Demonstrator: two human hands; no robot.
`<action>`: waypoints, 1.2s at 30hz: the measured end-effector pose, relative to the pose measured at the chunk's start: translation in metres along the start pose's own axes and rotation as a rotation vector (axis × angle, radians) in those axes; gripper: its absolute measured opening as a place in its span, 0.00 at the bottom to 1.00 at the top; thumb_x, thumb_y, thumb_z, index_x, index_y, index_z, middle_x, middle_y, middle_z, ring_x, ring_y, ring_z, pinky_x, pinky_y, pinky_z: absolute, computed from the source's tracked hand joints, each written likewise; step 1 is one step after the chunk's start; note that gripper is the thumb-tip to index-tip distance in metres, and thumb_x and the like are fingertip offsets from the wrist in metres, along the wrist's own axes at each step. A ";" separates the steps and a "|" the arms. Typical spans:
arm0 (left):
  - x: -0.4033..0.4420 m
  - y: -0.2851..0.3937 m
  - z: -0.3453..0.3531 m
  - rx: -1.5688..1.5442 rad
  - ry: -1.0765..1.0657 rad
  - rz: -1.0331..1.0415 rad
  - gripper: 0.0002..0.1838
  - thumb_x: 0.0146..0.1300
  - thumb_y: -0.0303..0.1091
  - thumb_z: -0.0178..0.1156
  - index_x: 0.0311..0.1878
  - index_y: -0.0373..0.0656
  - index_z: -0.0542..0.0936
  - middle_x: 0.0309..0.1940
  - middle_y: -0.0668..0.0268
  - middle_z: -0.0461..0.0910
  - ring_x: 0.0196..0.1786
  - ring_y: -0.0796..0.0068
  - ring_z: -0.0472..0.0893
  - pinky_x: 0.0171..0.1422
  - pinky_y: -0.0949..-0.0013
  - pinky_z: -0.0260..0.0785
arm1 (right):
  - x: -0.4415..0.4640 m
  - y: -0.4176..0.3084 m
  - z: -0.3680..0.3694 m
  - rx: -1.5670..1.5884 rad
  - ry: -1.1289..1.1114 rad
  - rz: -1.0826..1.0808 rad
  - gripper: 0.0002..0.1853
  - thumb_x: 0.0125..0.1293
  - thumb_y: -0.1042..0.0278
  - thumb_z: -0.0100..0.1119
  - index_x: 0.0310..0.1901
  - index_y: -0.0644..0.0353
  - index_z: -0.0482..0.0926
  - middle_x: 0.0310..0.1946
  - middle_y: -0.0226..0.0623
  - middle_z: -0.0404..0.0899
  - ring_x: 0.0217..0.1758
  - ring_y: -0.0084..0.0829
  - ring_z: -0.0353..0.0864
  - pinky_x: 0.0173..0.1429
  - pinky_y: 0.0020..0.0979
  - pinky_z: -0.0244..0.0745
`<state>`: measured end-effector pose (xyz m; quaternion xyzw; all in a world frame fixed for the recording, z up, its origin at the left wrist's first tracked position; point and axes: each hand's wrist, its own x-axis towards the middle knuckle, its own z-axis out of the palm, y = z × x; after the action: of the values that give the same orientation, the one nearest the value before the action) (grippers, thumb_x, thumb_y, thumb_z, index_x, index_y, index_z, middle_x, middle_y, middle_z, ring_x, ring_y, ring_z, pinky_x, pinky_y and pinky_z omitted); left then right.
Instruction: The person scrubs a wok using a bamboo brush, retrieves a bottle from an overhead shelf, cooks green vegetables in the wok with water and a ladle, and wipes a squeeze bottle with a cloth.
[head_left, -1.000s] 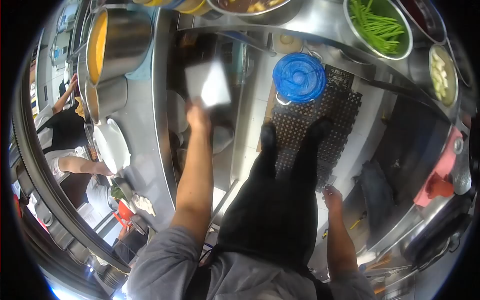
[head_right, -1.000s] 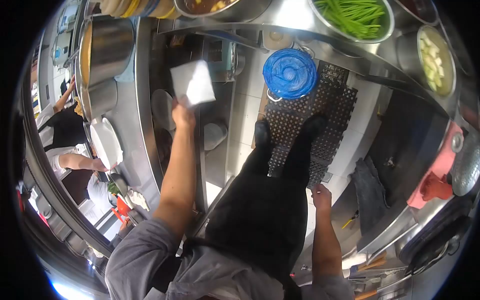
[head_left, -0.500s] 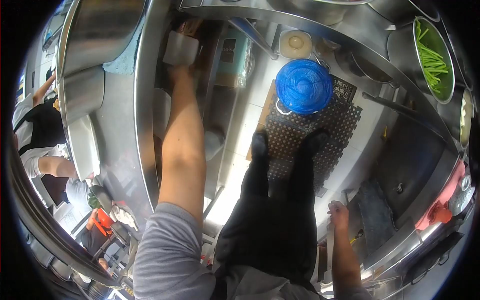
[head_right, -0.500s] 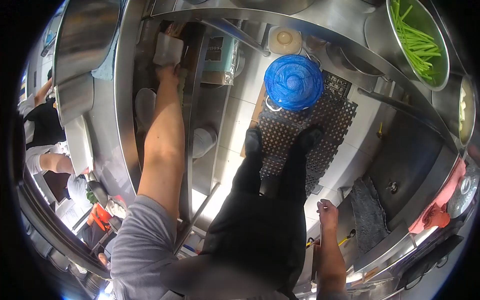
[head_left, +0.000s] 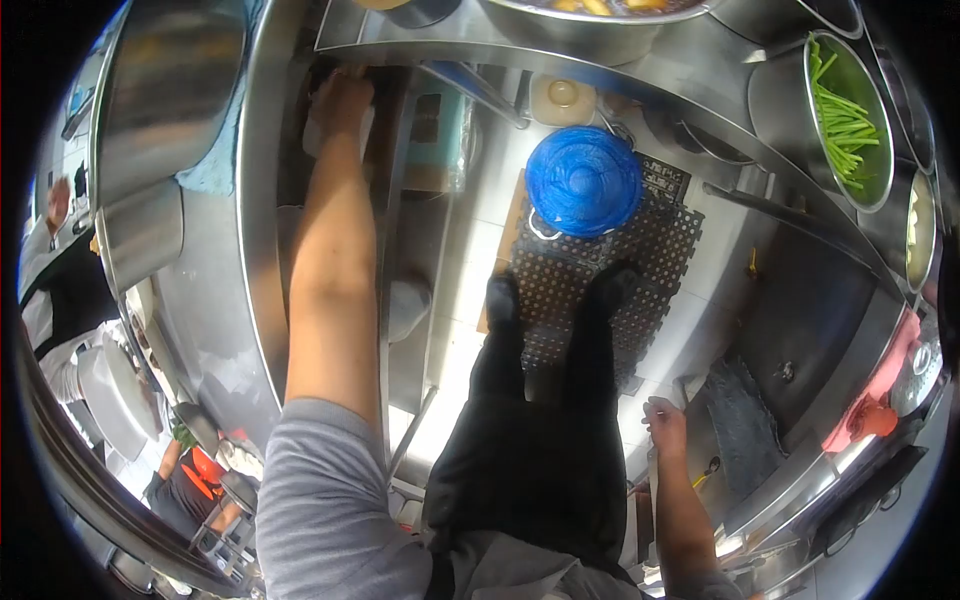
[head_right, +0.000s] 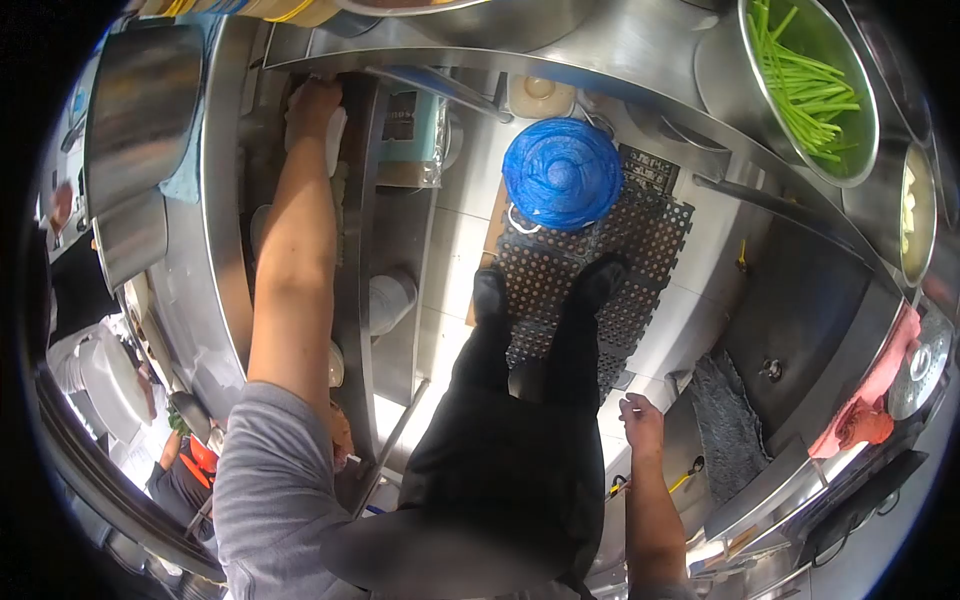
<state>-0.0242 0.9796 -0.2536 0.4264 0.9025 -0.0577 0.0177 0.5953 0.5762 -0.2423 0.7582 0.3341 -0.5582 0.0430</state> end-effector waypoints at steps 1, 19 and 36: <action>0.011 -0.006 0.009 -0.003 -0.002 0.006 0.20 0.59 0.44 0.52 0.51 0.50 0.81 0.50 0.53 0.80 0.55 0.51 0.78 0.59 0.54 0.70 | -0.001 0.005 -0.001 0.002 0.005 0.004 0.17 0.61 0.62 0.62 0.47 0.64 0.81 0.30 0.42 0.84 0.30 0.28 0.85 0.35 0.28 0.78; -0.038 -0.048 0.003 -0.554 0.540 0.157 0.17 0.65 0.42 0.51 0.51 0.45 0.80 0.47 0.51 0.80 0.50 0.49 0.78 0.55 0.56 0.68 | 0.003 0.013 0.004 -0.033 -0.014 0.035 0.16 0.60 0.63 0.62 0.47 0.63 0.81 0.30 0.41 0.84 0.29 0.29 0.85 0.36 0.29 0.78; -0.240 -0.041 -0.022 -0.693 0.001 0.278 0.25 0.62 0.32 0.55 0.61 0.32 0.70 0.62 0.44 0.68 0.66 0.48 0.68 0.71 0.56 0.59 | -0.087 -0.147 -0.024 0.178 -0.049 -0.377 0.10 0.63 0.70 0.60 0.42 0.67 0.81 0.31 0.40 0.84 0.34 0.29 0.85 0.40 0.27 0.77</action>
<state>0.0971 0.7718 -0.2085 0.5134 0.8021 0.2543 0.1682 0.5197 0.6602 -0.1119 0.6694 0.4184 -0.6018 -0.1213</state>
